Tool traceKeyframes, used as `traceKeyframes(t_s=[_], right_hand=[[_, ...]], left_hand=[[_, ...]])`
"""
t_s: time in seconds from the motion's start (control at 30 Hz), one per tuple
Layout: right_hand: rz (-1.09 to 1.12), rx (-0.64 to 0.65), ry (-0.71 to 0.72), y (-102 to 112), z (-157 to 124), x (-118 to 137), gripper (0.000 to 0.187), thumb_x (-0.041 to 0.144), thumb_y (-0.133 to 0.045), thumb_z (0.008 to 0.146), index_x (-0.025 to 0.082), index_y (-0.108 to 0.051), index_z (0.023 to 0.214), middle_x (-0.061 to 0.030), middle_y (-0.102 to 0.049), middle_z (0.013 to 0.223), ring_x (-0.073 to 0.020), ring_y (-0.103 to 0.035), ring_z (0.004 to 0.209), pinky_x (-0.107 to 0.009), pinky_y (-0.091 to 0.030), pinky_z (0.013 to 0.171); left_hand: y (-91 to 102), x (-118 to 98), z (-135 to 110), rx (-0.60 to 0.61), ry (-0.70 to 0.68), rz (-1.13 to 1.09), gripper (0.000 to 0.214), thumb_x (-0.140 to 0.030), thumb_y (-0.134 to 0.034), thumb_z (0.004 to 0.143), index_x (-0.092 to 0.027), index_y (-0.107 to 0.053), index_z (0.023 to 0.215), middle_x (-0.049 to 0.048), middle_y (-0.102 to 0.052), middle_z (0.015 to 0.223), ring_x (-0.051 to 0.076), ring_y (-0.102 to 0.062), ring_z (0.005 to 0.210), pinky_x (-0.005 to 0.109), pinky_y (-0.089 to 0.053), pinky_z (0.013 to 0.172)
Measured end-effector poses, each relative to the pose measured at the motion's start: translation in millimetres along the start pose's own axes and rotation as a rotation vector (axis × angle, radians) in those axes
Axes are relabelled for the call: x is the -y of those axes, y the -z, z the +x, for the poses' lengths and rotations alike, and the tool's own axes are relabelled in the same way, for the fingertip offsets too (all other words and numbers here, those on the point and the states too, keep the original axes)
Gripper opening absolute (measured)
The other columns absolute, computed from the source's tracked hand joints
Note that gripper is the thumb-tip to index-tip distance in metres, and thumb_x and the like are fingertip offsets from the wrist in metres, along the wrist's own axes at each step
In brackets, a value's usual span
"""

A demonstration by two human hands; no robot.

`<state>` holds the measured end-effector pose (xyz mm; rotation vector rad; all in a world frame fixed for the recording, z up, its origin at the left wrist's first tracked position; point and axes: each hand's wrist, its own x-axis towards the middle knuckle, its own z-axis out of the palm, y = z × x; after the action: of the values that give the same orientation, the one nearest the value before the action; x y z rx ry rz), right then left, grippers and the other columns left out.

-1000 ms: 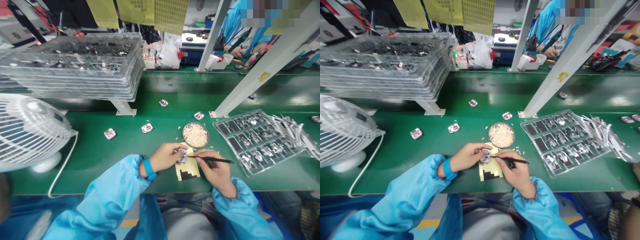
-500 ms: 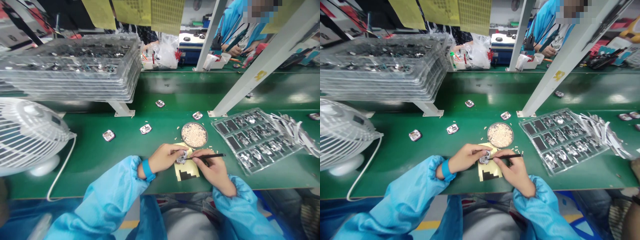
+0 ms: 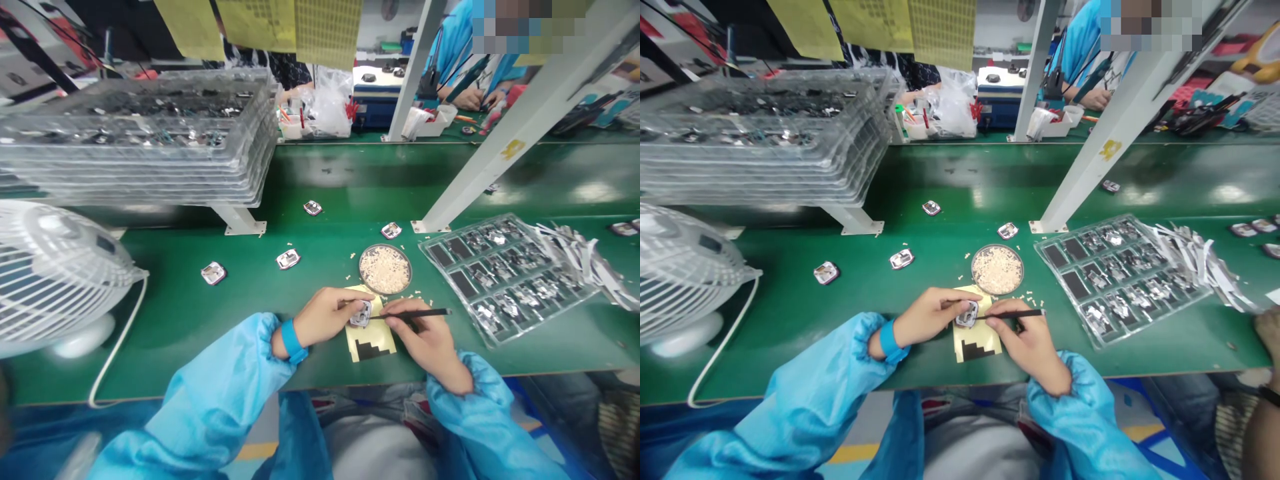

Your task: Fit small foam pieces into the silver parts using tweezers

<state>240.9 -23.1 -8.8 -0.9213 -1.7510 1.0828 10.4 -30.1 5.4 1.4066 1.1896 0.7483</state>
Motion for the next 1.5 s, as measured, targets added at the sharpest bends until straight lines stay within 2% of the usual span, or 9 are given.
traceKeyframes(t_s=[0.3, 0.47, 0.6, 0.7, 0.8, 0.93, 1.17, 1.33, 1.5], right_hand=[[0.213, 0.180, -0.094, 10, -4, 11, 0.012, 0.031, -0.065, 0.093, 0.020, -0.063, 0.089, -0.0072, -0.072, 0.098, -0.0201, -0.068, 0.094, -0.035, -0.054, 0.085], [0.211, 0.085, -0.158, 58, -23, 27, 0.036, 0.045, -0.040, 0.103, 0.020, -0.058, 0.083, -0.0085, -0.070, 0.089, -0.0220, -0.066, 0.085, -0.038, -0.053, 0.080], [-0.503, -0.252, -0.364, 127, -35, 25, 0.043, 0.058, -0.049, 0.095, 0.019, -0.065, 0.085, -0.0044, -0.063, 0.067, -0.0192, -0.058, 0.063, -0.029, -0.043, 0.058], [-0.987, -0.133, -0.588, 160, -37, 16, 0.049, 0.068, -0.057, 0.084, 0.020, -0.069, 0.083, -0.0046, -0.062, 0.062, -0.0203, -0.057, 0.057, -0.028, -0.034, 0.052], [-1.070, -0.015, -0.687, 168, -37, 5, 0.050, 0.070, -0.056, 0.083, 0.021, -0.066, 0.074, -0.0058, -0.065, 0.064, -0.0216, -0.059, 0.058, -0.029, -0.032, 0.051], [-0.924, -0.045, -0.655, 166, -42, -1, 0.043, 0.063, -0.058, 0.083, 0.020, -0.064, 0.076, -0.0033, -0.067, 0.067, -0.0197, -0.060, 0.059, -0.028, -0.038, 0.054], [-0.534, -0.375, -0.448, 127, -37, 21, 0.041, 0.061, -0.069, 0.076, 0.021, -0.069, 0.088, -0.0036, -0.071, 0.081, -0.0211, -0.064, 0.070, -0.029, -0.047, 0.061], [-0.069, -0.121, -0.435, 52, -14, 36, 0.032, 0.047, -0.077, 0.076, 0.020, -0.072, 0.091, -0.0059, -0.074, 0.091, -0.0215, -0.069, 0.082, -0.029, -0.055, 0.076], [0.104, 0.132, -0.478, 6, 6, 35, 0.024, 0.042, -0.072, 0.082, 0.018, -0.072, 0.081, -0.0029, -0.073, 0.077, -0.0165, -0.066, 0.072, -0.025, -0.050, 0.067]], left_hand=[[1.4, -8, -1, 0.031, 0.017, 0.000, 0.033, -0.037, -0.061, 0.092, -0.019, -0.073, 0.117, 0.0057, -0.072, 0.115, 0.023, -0.068, 0.101, 0.030, -0.055, 0.088], [4.6, -21, -1, -0.009, 0.069, -0.111, 0.033, -0.028, -0.063, 0.089, -0.014, -0.068, 0.118, 0.0084, -0.073, 0.109, 0.019, -0.070, 0.089, 0.027, -0.056, 0.080], [0.4, -26, -4, -0.014, 0.020, -0.318, 0.032, -0.017, -0.071, 0.080, -0.017, -0.056, 0.109, 0.0050, -0.069, 0.099, 0.016, -0.069, 0.081, 0.024, -0.056, 0.069], [-5.3, -23, -5, -0.010, 0.040, -0.391, 0.035, -0.023, -0.075, 0.081, -0.018, -0.049, 0.103, 0.0024, -0.067, 0.092, 0.016, -0.069, 0.078, 0.023, -0.056, 0.065], [-7.6, -20, -4, -0.009, 0.095, -0.294, 0.038, -0.032, -0.073, 0.084, -0.017, -0.053, 0.113, 0.0039, -0.067, 0.090, 0.016, -0.069, 0.075, 0.021, -0.054, 0.056], [-7.9, -21, -3, -0.033, 0.143, -0.172, 0.035, -0.039, -0.072, 0.084, -0.011, -0.063, 0.102, 0.0072, -0.069, 0.079, 0.013, -0.065, 0.059, 0.014, -0.041, 0.040], [-15.8, -22, -1, -0.075, 0.127, -0.426, 0.042, -0.042, -0.085, 0.070, -0.009, -0.064, 0.086, 0.0072, -0.069, 0.077, 0.016, -0.066, 0.064, 0.024, -0.057, 0.052], [-12.1, -24, -3, -0.048, 0.154, -0.411, 0.043, -0.046, -0.069, 0.086, -0.007, -0.070, 0.103, 0.0132, -0.072, 0.083, 0.016, -0.068, 0.061, 0.015, -0.034, 0.040], [-7.9, -27, -8, -0.057, 0.085, -0.480, 0.040, -0.033, -0.066, 0.084, -0.009, -0.071, 0.115, 0.0116, -0.072, 0.093, 0.012, -0.061, 0.064, 0.019, -0.043, 0.052]])
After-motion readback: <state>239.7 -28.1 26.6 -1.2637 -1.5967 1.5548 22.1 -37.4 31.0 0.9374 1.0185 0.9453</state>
